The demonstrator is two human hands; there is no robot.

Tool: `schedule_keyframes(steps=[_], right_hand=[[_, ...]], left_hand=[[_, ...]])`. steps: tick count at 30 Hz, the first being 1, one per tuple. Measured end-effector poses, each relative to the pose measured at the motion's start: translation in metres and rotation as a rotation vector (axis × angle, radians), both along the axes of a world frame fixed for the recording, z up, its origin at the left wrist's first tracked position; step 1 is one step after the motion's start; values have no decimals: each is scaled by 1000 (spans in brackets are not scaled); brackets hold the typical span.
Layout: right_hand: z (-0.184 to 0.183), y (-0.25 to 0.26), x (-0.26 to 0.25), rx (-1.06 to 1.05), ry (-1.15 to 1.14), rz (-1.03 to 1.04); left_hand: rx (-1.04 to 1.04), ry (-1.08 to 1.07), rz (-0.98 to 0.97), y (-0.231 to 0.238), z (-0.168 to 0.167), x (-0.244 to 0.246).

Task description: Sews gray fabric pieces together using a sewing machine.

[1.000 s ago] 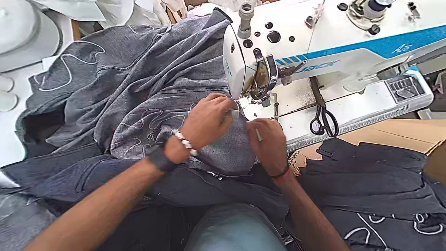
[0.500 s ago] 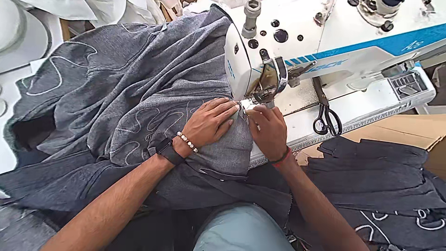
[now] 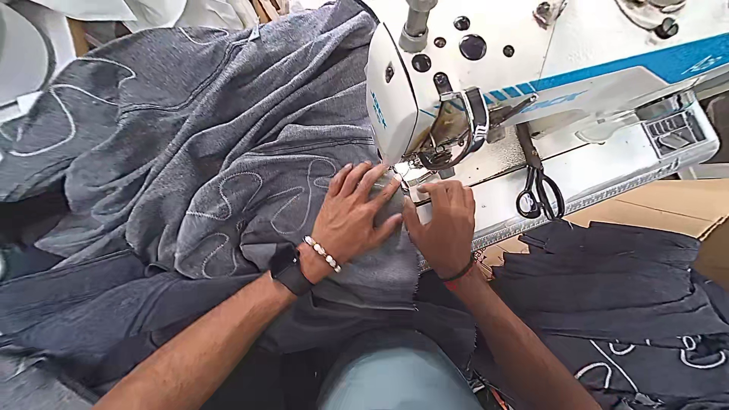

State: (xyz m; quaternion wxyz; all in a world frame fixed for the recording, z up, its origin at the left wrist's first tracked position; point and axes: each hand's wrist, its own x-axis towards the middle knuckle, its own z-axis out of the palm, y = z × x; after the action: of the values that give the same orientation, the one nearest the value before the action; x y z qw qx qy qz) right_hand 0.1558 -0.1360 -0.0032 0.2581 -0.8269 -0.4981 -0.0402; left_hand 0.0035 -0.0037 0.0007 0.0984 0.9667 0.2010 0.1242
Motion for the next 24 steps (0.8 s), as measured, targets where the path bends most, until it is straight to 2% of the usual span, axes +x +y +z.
schedule_keyframes(steps=[3, 6, 8, 11, 13, 15, 17, 24], right_hand=[[18, 20, -1, -70, 104, 22], [34, 30, -7, -103, 160, 86], [34, 13, -13, -58, 323, 96], [30, -32, -43, -97, 683, 64], [32, -53, -63, -1, 810, 35], [39, -62, -67, 116, 845, 14], [41, -59, -59, 140, 841, 16], [15, -33, -49, 39, 705, 5]], left_hand=[[4, -6, 75, -11, -4, 0], [-12, -55, 28, -6, -3, -8], [-12, -26, -10, -1, -2, -12], [-14, 9, 11, -7, -3, -11], [-5, 6, 36, -11, -3, -6], [7, -11, 54, -13, -4, -6], [35, -21, 59, -10, -4, -5], [140, -47, -53, 13, -3, -10]])
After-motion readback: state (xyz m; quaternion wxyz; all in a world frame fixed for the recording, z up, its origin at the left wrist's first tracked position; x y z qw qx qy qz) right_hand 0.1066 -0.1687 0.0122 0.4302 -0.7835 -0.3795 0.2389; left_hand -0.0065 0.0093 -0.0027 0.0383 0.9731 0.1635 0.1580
